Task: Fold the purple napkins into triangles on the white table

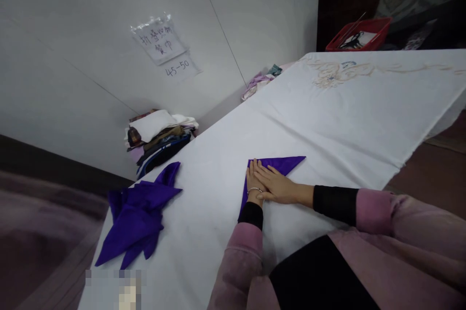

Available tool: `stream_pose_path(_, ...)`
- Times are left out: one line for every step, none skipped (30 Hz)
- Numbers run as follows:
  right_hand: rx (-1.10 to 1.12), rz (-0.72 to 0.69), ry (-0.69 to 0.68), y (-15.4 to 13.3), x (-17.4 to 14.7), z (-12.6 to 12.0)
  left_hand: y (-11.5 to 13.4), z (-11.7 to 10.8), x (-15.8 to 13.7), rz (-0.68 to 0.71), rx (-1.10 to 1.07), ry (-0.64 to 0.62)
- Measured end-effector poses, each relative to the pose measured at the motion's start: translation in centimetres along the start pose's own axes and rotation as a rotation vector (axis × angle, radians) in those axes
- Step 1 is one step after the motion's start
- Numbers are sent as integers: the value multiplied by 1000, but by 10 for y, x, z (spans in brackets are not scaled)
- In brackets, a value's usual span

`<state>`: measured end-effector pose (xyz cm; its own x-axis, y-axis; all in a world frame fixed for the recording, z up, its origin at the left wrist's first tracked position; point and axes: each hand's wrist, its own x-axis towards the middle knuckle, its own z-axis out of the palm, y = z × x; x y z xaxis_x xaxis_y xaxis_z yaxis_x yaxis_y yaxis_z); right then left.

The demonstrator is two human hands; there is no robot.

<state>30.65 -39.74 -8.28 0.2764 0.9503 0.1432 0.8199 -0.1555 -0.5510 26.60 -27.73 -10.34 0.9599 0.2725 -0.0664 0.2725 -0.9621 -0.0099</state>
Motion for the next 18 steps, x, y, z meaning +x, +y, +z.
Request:
stream_pose_path(-5,-9,-1,6,-1,-1,1,-1,1,-4,-3,-26)
stream_pose_path(-12,-19,-6,13,-4,-2,2,-1,3,-6,1,-47)
stream_pose_path(-20,-29,-16,20,-7,-4,3,-2,4,-13,6,-65)
stream_pose_path(-30,-37,-31,27,-9,-5,4,-3,5,-29,5,-77)
stream_pose_path(-43,-43,-46,35,-12,-7,5,-4,5,-46,1,-79)
stream_pose_path(-59,-47,-58,42,-14,-9,6,-5,5,-59,-8,-71)
stream_pose_path(-77,-52,-66,49,-16,-11,7,-6,4,-67,-20,-57)
stream_pose_path(-94,-59,-73,56,-18,-13,7,-6,3,-71,-32,-44)
stream_pose_path(-110,-69,-78,64,-19,-16,8,-7,2,-72,-40,-32)
stream_pose_path(-123,-81,-83,71,-21,-20,8,-7,1,-70,-45,-22)
stream_pose_path(-134,-96,-87,78,-22,-24,8,-7,0,-70,-47,-14)
stream_pose_path(-144,-109,-89,85,-24,-28,8,-7,0,-71,-47,-4)
stream_pose_path(-152,-118,-89,93,-26,-32,8,-7,-1,-71,-46,3)
stream_pose_path(-161,-120,-83,99,-28,-36,8,-6,-1,-69,-45,9)
stream_pose_path(-168,-115,-77,105,-30,-40,8,-5,-1,-68,-43,15)
stream_pose_path(-172,-104,-73,110,-33,-43,8,-5,-1,-67,-39,22)
stream_pose_path(-174,-89,-70,115,-35,-47,7,-4,-1,-65,-36,26)
stream_pose_path(-174,-71,-70,118,-37,-50,7,-4,-1,-63,-34,27)
